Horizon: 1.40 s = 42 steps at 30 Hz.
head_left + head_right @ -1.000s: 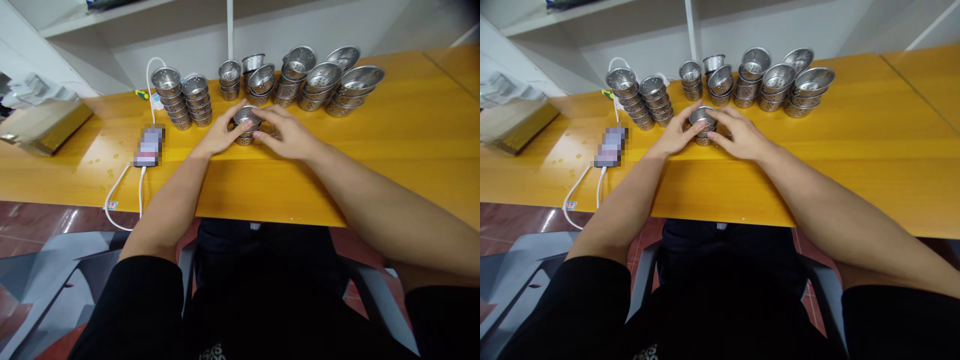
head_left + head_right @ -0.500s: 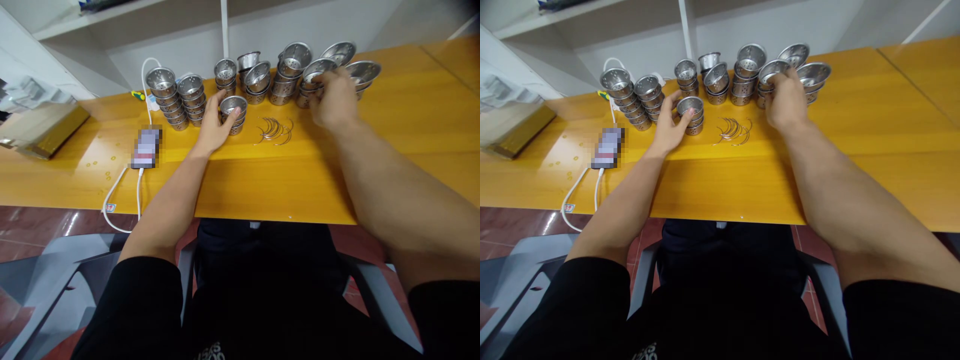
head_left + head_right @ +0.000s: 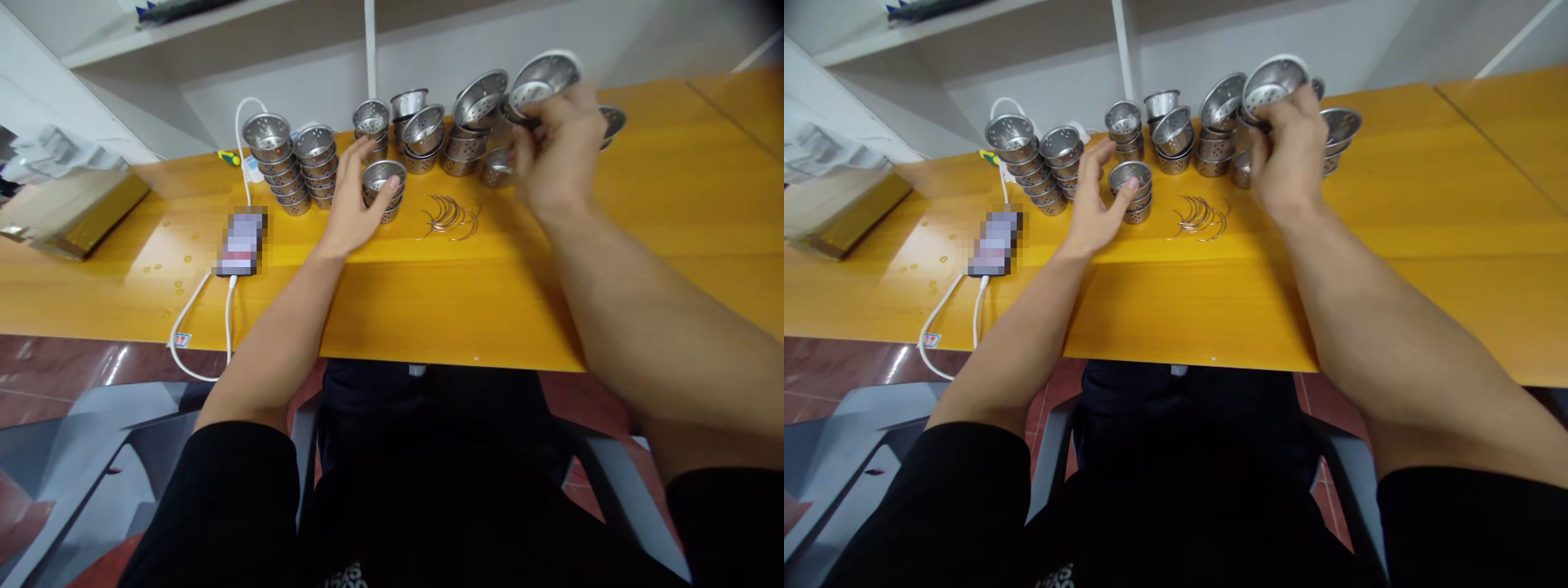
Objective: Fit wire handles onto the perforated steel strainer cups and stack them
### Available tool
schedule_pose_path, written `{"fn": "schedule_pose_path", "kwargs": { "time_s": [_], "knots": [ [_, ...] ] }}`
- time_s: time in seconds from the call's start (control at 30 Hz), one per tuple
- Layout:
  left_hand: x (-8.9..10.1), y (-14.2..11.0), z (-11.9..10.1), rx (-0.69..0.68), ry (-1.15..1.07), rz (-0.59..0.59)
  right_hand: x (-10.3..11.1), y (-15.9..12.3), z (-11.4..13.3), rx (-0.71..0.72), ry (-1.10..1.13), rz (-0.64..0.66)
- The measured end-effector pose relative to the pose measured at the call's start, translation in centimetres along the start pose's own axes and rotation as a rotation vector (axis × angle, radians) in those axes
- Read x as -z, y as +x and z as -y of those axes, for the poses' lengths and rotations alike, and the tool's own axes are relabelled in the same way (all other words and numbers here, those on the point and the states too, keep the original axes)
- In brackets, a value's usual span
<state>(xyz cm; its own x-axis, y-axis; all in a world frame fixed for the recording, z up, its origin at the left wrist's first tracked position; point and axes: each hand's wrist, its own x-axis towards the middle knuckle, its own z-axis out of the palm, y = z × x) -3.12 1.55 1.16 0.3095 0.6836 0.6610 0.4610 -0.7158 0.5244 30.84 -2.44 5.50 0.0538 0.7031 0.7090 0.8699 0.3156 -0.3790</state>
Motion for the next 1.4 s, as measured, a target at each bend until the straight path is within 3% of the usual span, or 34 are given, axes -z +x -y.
{"fn": "schedule_pose_path", "kwargs": {
  "time_s": [0.1,0.17,0.33,0.53,0.63,0.8,0.97,1.23,1.4],
  "knots": [
    [0.2,0.0,-2.1,-0.061,0.017,-0.012,0.8,-0.5,1.5,0.232,0.128,-0.136],
    [0.2,0.0,-3.7,-0.094,0.02,-0.022,1.0,-1.4,3.0,0.366,0.242,-0.157],
    [0.2,-0.1,-6.7,-0.167,0.006,0.03,0.3,-4.2,7.3,0.484,0.544,0.026],
    [1.0,0.1,-7.7,-0.242,-0.042,0.087,0.1,-5.4,8.7,0.358,0.686,0.242],
    [1.0,0.2,-7.8,-0.234,-0.013,0.064,0.3,-5.1,8.5,0.362,0.673,0.226],
    [0.7,0.1,-7.6,-0.265,-0.014,0.05,0.7,-4.7,8.4,0.487,0.687,0.163],
    [0.9,0.3,-6.5,-0.264,-0.011,0.044,1.2,-4.2,7.9,0.426,0.599,0.191],
    [2.3,0.3,-7.4,-0.116,0.013,0.134,1.8,-4.2,7.7,0.272,0.481,0.449],
    [2.9,0.3,-7.4,-0.101,0.005,0.146,1.6,-3.7,7.1,0.39,0.598,0.331]
  ]
}}
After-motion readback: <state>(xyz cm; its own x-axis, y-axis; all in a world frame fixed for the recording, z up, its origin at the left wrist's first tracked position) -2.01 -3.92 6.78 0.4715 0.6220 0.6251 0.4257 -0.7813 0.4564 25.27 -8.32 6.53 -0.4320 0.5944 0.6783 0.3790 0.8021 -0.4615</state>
